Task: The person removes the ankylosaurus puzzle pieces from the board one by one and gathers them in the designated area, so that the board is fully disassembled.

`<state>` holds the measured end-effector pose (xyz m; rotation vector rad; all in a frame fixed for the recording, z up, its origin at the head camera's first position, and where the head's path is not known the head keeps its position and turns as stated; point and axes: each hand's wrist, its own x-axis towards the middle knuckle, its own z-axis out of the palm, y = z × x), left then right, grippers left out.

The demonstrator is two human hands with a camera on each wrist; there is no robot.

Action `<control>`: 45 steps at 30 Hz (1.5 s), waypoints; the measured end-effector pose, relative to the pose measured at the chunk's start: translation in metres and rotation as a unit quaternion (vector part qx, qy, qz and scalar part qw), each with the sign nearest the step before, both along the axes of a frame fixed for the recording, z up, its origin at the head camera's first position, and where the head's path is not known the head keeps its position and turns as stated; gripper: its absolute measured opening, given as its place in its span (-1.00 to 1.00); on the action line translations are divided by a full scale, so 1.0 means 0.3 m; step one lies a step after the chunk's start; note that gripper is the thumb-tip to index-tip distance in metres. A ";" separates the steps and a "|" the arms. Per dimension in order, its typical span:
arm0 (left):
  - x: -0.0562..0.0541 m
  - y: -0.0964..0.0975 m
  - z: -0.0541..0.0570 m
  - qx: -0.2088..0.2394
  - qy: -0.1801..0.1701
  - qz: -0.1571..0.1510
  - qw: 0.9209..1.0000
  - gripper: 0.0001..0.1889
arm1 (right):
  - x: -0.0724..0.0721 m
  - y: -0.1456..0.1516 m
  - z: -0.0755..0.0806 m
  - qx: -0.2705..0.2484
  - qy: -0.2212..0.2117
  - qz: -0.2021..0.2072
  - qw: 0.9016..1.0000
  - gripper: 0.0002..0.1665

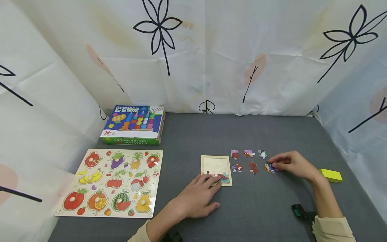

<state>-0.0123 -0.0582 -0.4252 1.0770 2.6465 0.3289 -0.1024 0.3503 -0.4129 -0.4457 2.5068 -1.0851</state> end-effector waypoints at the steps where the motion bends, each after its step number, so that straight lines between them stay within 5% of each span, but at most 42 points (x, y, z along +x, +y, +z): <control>1: 0.000 0.000 0.000 0.000 0.000 0.000 1.000 -0.30 | 0.001 -0.001 0.001 0.000 0.001 -0.002 1.000 -0.72; 17: -0.004 0.003 -0.003 -0.004 0.009 0.000 1.000 -0.31 | 0.033 -0.121 0.008 -0.057 0.011 -0.001 0.998 -0.73; 31: -0.001 0.008 0.006 -0.009 -0.003 0.003 1.000 -0.29 | 0.023 -0.273 -0.020 -0.115 -0.005 0.056 0.992 -0.76; 45: 0.022 0.019 0.013 -0.039 0.047 0.001 0.998 -0.35 | -0.008 -0.438 -0.037 -0.162 -0.025 0.108 0.981 -0.75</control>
